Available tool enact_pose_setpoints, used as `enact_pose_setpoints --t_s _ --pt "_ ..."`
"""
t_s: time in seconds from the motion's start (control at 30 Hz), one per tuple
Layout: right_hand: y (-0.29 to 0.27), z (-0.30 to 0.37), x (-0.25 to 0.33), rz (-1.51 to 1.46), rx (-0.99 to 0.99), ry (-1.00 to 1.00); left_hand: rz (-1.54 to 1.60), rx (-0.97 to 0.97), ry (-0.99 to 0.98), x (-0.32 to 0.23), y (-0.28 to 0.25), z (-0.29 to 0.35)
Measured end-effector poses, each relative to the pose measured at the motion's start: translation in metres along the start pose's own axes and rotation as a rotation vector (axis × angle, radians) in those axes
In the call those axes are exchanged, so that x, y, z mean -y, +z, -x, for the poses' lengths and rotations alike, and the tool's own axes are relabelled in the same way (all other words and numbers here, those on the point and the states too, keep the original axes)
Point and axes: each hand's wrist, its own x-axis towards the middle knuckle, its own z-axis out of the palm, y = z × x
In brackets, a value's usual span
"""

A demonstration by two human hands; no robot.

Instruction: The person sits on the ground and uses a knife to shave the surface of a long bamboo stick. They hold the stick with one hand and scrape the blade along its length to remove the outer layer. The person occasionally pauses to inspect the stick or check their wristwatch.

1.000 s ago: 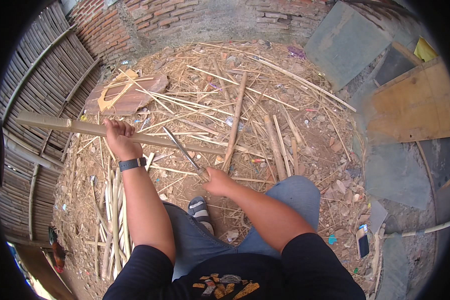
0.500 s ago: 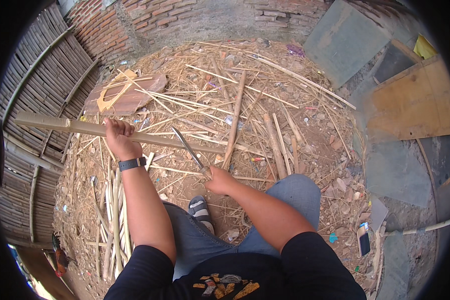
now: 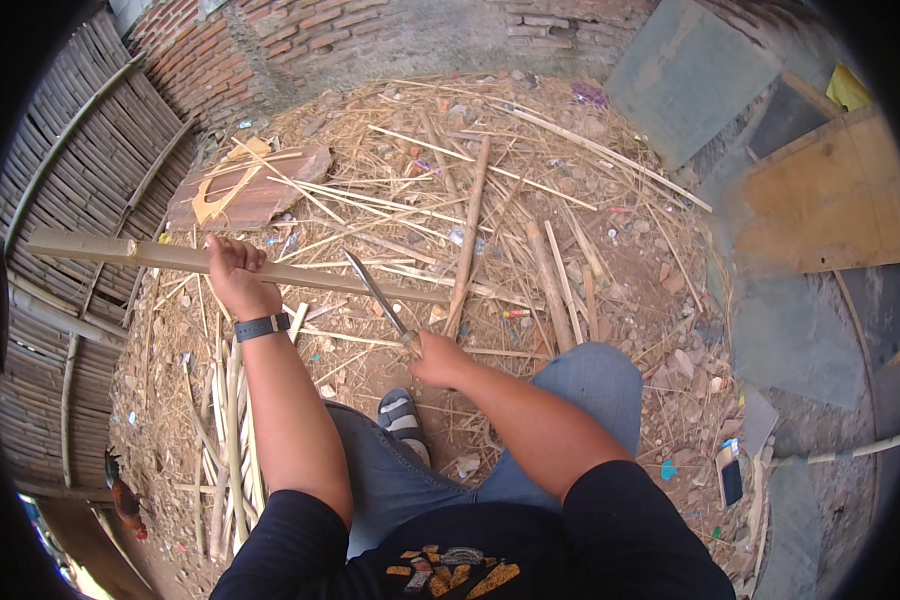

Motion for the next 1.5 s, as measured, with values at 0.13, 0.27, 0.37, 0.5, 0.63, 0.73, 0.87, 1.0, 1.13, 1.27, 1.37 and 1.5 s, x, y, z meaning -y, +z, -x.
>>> enact_pose_setpoints --t_s 0.13,0.27,0.37,0.5,0.63,0.73,0.87,1.0,1.13,1.27,1.37,1.5 --pt "-0.001 0.001 0.001 -0.01 -0.012 0.001 -0.008 0.0 0.004 -0.001 0.0 0.0" --pt "-0.004 0.002 0.007 -0.044 -0.01 -0.124 -0.017 -0.014 0.023 -0.002 0.004 0.004" --pt "-0.004 -0.004 -0.004 -0.084 -0.003 -0.061 -0.017 -0.008 0.024 0.001 0.004 0.002" --pt "-0.01 0.0 0.006 -0.082 0.019 -0.057 0.016 -0.002 0.023 -0.001 -0.004 0.0" --pt "-0.01 -0.003 0.004 -0.087 0.024 -0.087 -0.015 -0.012 0.035 0.0 0.003 0.0" --pt "-0.005 -0.009 -0.012 -0.093 -0.001 0.0 -0.001 0.05 0.025 0.001 0.002 0.002" --pt "-0.01 -0.002 0.005 -0.139 0.06 -0.086 0.004 0.025 0.032 -0.003 -0.002 0.001" --pt "-0.006 -0.004 0.004 -0.066 0.003 -0.11 -0.013 0.016 0.026 -0.001 0.007 0.006" --pt "-0.013 -0.005 0.002 -0.15 0.093 0.054 0.002 0.031 0.016 -0.003 0.002 0.004" --pt "-0.01 0.0 0.009 -0.081 0.018 -0.207 0.008 0.025 0.014 -0.003 0.004 0.004" --pt "-0.013 -0.002 0.008 -0.132 0.019 -0.183 -0.005 0.052 0.019 0.001 0.007 0.006" --pt "-0.016 -0.003 0.004 -0.179 0.113 0.106 0.01 0.079 0.004 -0.001 -0.001 0.002"
